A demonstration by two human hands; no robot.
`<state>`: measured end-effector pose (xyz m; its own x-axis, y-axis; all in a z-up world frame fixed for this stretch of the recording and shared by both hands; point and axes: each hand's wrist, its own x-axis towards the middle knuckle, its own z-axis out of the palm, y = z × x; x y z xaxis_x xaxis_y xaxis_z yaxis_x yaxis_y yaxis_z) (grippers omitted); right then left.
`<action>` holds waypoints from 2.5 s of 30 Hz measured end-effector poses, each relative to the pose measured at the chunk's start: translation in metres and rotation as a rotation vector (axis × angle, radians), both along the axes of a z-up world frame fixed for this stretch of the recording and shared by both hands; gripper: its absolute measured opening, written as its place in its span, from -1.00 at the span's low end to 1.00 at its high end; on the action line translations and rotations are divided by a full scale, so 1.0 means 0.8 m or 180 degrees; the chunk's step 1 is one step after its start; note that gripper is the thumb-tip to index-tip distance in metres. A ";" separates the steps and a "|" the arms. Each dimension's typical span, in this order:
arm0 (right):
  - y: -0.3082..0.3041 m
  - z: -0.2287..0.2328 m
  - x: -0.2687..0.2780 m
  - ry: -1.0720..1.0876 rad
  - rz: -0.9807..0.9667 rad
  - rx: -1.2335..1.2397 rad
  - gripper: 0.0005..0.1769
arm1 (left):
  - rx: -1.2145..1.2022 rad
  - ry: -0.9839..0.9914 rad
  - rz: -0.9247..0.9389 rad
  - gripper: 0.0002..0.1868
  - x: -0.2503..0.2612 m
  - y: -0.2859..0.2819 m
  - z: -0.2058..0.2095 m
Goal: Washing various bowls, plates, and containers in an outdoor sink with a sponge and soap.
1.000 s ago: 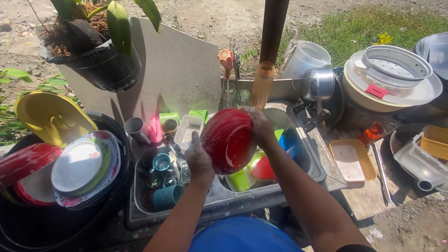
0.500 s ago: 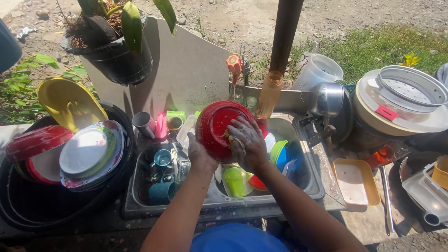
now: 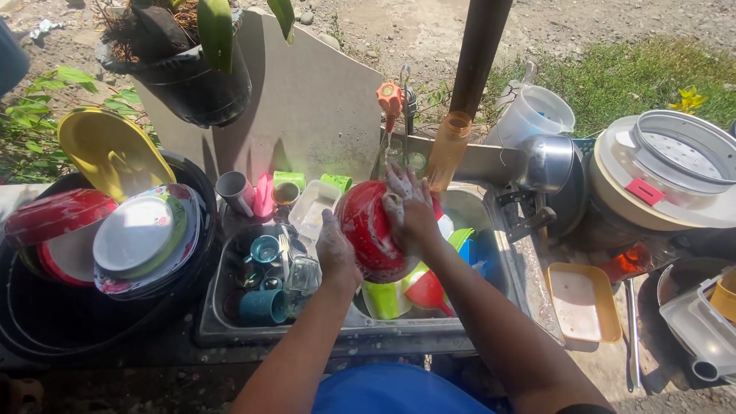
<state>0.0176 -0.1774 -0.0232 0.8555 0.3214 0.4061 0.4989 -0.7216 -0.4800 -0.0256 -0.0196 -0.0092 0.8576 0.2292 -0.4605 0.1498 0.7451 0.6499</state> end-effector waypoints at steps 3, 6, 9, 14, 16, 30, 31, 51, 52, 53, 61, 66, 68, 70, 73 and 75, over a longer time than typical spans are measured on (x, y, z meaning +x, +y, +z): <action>0.015 0.046 -0.046 0.0127 0.0698 0.0368 -0.32 | -0.0091 -0.0176 0.0020 -0.31 0.013 0.013 0.010; 0.002 0.033 -0.066 0.0230 0.0862 0.0288 -0.33 | -0.0189 -0.0233 -0.0050 -0.31 0.012 0.036 0.027; -0.041 -0.047 -0.011 -0.0218 0.0207 0.1298 -0.60 | -0.0200 -0.0194 -0.0136 -0.32 0.002 0.031 0.044; -0.044 -0.021 0.018 0.2815 0.0567 0.5696 -0.47 | -0.0519 -0.0782 -0.0539 -0.27 0.016 0.031 0.007; -0.044 0.002 0.014 0.3030 0.0408 0.5858 -0.47 | -0.0537 -0.1000 -0.0647 -0.23 0.023 0.034 -0.006; 0.022 0.128 -0.096 0.1053 0.1162 -0.1347 -0.44 | -0.0154 -0.0696 -0.1338 -0.46 0.004 0.052 0.002; 0.012 0.099 -0.092 0.1056 0.1158 -0.1347 -0.44 | -0.0155 -0.0695 -0.1342 -0.46 0.005 0.050 -0.005; 0.004 -0.002 -0.071 0.1137 0.0052 -0.0877 -0.78 | 0.2432 -0.1126 -0.1147 -0.48 -0.033 0.039 0.015; 0.009 0.002 -0.065 0.1157 0.0036 -0.0869 -0.78 | 0.2430 -0.1118 -0.1172 -0.48 -0.041 0.033 0.001; 0.013 0.009 -0.051 0.0851 -0.0133 -0.0365 -0.80 | 0.2401 -0.1159 -0.1244 -0.47 -0.041 0.025 -0.010; 0.013 0.036 -0.044 0.1717 0.1282 -0.0047 -0.67 | 0.0683 -0.1208 -0.1240 -0.38 -0.032 0.062 0.007; 0.030 0.051 -0.036 0.0691 -0.0034 -0.0201 -0.72 | 0.1406 -0.1414 -0.1390 -0.38 -0.046 0.039 0.000; 0.038 0.077 -0.052 0.1021 0.0319 -0.0012 -0.73 | 0.1275 -0.1432 -0.1362 -0.38 -0.035 0.041 0.006; 0.041 0.070 -0.058 0.1384 0.0715 0.0208 -0.73 | 0.1176 -0.1399 -0.1314 -0.38 -0.030 0.060 0.014; 0.027 0.036 -0.046 0.2032 0.0973 -0.0815 -0.80 | 0.0626 -0.1346 -0.1327 -0.37 -0.032 0.086 0.032; 0.026 0.034 -0.036 0.0481 0.0302 -0.0807 -0.81 | 0.0972 -0.1323 -0.1426 -0.37 -0.040 0.083 0.039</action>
<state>-0.0110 -0.1570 0.0036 0.8614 0.4775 0.1734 0.5065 -0.7814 -0.3645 -0.0573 0.0469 0.0217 0.9916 -0.1220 -0.0435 0.0936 0.4433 0.8915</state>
